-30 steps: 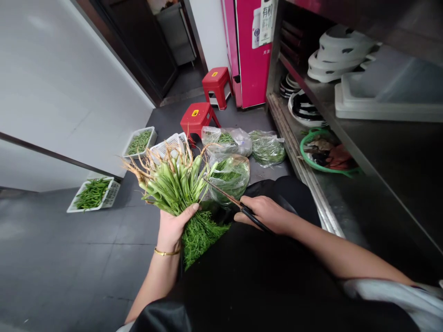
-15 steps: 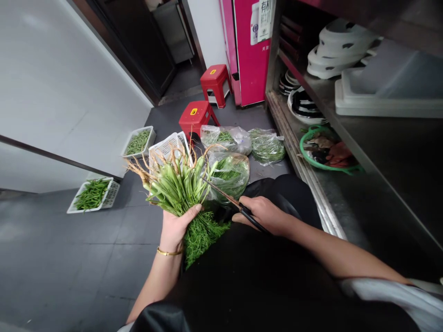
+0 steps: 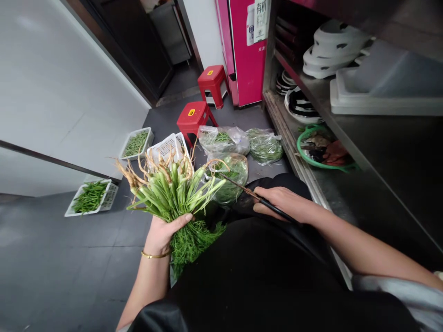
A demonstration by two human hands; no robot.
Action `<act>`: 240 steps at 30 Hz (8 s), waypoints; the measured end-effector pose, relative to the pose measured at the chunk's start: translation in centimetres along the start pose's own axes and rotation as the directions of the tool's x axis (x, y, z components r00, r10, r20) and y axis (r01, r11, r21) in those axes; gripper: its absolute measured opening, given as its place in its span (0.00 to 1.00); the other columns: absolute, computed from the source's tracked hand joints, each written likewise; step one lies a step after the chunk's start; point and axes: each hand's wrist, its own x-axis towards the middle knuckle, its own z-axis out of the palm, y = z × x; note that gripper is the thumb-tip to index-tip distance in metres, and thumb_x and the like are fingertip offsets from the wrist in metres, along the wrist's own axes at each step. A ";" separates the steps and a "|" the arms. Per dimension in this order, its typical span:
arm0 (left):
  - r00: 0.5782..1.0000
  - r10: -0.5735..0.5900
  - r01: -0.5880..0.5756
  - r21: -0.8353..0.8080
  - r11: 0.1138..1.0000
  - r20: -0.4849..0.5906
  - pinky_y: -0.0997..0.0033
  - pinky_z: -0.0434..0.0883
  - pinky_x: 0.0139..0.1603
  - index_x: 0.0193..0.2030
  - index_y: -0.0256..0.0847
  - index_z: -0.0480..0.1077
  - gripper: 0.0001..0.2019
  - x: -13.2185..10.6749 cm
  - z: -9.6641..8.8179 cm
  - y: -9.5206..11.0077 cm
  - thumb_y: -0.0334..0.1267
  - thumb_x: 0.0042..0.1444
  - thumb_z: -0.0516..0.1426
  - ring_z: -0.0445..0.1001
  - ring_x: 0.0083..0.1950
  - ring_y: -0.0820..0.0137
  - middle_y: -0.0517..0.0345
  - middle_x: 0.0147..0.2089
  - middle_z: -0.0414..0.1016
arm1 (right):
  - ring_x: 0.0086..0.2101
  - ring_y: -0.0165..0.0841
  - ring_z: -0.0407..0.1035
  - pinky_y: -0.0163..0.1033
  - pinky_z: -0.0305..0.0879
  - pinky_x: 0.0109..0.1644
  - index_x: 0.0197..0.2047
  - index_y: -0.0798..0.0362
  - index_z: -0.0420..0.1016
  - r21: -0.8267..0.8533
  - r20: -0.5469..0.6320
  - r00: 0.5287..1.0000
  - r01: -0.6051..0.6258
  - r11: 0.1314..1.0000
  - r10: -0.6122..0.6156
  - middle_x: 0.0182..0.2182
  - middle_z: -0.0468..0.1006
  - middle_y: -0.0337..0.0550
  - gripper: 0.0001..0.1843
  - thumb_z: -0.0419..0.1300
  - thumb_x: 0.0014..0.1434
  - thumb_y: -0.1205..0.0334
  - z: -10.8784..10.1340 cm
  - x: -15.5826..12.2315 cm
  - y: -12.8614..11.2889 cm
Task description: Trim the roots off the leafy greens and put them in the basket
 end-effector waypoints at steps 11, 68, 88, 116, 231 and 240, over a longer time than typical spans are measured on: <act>0.997 0.058 -0.065 0.138 0.988 0.051 0.56 0.74 0.51 0.30 0.36 0.73 0.15 0.3 0.0 0.1 0.38 0.35 0.69 0.77 0.44 0.56 0.54 0.30 0.78 | 0.28 0.37 0.70 0.36 0.47 0.28 0.33 0.50 0.61 -0.186 0.020 0.999 0.044 0.982 -0.041 0.24 0.73 0.42 0.20 0.46 0.62 0.42 0.0 -0.2 0.2; 0.970 0.037 -0.110 0.298 0.948 0.238 0.52 0.70 0.55 0.29 0.37 0.74 0.14 1.1 -0.2 0.2 0.40 0.36 0.68 0.76 0.47 0.53 0.49 0.31 0.79 | 0.29 0.37 0.68 0.37 0.50 0.30 0.34 0.50 0.62 -0.162 0.049 0.989 0.144 0.976 -0.137 0.27 0.74 0.42 0.22 0.47 0.60 0.38 1.3 -1.6 2.5; 0.962 0.034 -0.120 0.304 0.945 0.271 0.52 0.70 0.55 0.38 0.35 0.74 0.21 1.4 0.3 0.0 0.40 0.34 0.69 0.76 0.49 0.52 0.45 0.41 0.79 | 0.28 0.35 0.69 0.35 0.48 0.29 0.32 0.51 0.63 0.034 0.065 0.987 0.148 0.988 -0.150 0.25 0.73 0.42 0.23 0.47 0.60 0.38 3.2 -1.1 3.3; 0.982 -0.048 0.014 0.181 0.983 0.182 0.59 0.77 0.40 0.32 0.37 0.73 0.13 1.1 1.4 -1.2 0.39 0.39 0.67 0.78 0.32 0.60 0.54 0.27 0.78 | 0.28 0.37 0.71 0.36 0.48 0.29 0.32 0.50 0.60 -0.027 -0.182 0.979 -0.095 0.995 0.089 0.25 0.75 0.43 0.23 0.48 0.59 0.37 4.4 -0.1 1.8; 0.982 -0.129 0.124 0.047 0.991 0.134 0.66 0.75 0.31 0.28 0.36 0.72 0.10 2.0 3.8 -3.3 0.34 0.38 0.67 0.74 0.25 0.67 0.59 0.24 0.76 | 0.31 0.34 0.72 0.35 0.54 0.31 0.36 0.51 0.66 -0.036 -0.179 0.976 -0.134 0.990 0.125 0.30 0.75 0.44 0.24 0.37 0.66 0.47 4.1 0.6 0.4; 0.986 -0.063 0.041 0.143 0.989 0.152 0.65 0.76 0.40 0.36 0.35 0.72 0.16 2.0 3.7 -3.2 0.33 0.37 0.67 0.76 0.34 0.66 0.57 0.32 0.78 | 0.33 0.46 0.75 0.40 0.57 0.33 0.41 0.55 0.65 -0.353 -0.078 0.979 -0.202 0.914 0.187 0.30 0.79 0.53 0.33 0.37 0.59 0.33 2.6 0.8 -0.4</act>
